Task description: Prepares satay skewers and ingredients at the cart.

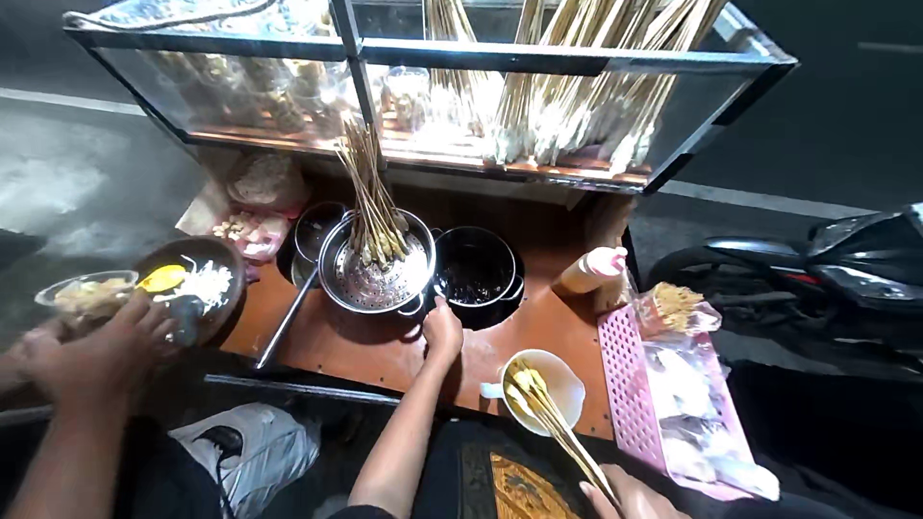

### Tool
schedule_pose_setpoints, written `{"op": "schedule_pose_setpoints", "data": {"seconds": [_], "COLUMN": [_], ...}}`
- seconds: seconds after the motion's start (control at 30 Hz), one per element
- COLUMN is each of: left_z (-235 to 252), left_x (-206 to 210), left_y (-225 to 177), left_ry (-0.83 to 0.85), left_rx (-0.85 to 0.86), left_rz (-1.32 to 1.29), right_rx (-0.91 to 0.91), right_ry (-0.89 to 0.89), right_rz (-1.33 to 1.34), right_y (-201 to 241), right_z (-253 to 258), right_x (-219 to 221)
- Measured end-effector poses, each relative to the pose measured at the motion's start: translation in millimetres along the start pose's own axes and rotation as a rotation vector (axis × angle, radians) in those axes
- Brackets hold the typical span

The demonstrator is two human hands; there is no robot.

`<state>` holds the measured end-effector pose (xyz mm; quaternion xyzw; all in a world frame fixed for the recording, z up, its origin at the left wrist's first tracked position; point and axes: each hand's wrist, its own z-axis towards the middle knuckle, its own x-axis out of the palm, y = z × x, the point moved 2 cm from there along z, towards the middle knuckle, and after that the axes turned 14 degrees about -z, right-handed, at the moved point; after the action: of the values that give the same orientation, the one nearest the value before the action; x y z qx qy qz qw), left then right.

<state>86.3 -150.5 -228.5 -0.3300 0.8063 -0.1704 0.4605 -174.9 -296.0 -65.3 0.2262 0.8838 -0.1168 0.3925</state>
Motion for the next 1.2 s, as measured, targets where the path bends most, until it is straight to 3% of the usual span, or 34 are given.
{"op": "schedule_pose_setpoints", "data": {"seconds": [0.57, 1.03, 1.2], "left_z": [-5.6, 4.0, 2.3], "left_x": [5.4, -28.8, -27.9], "left_y": [-22.1, -19.2, -21.8], "left_ry": [0.220, 0.141, 0.069], "left_rx": [0.070, 0.151, 0.179], "left_rz": [-0.146, -0.522, -0.443], "right_rx": [0.033, 0.014, 0.034], "right_ry": [0.010, -0.014, 0.006], "right_rz": [0.003, -0.018, -0.047], "right_y": [4.4, 11.7, 16.9], "right_z": [-4.4, -0.6, 4.0], "right_x": [-5.7, -10.6, -12.7]}}
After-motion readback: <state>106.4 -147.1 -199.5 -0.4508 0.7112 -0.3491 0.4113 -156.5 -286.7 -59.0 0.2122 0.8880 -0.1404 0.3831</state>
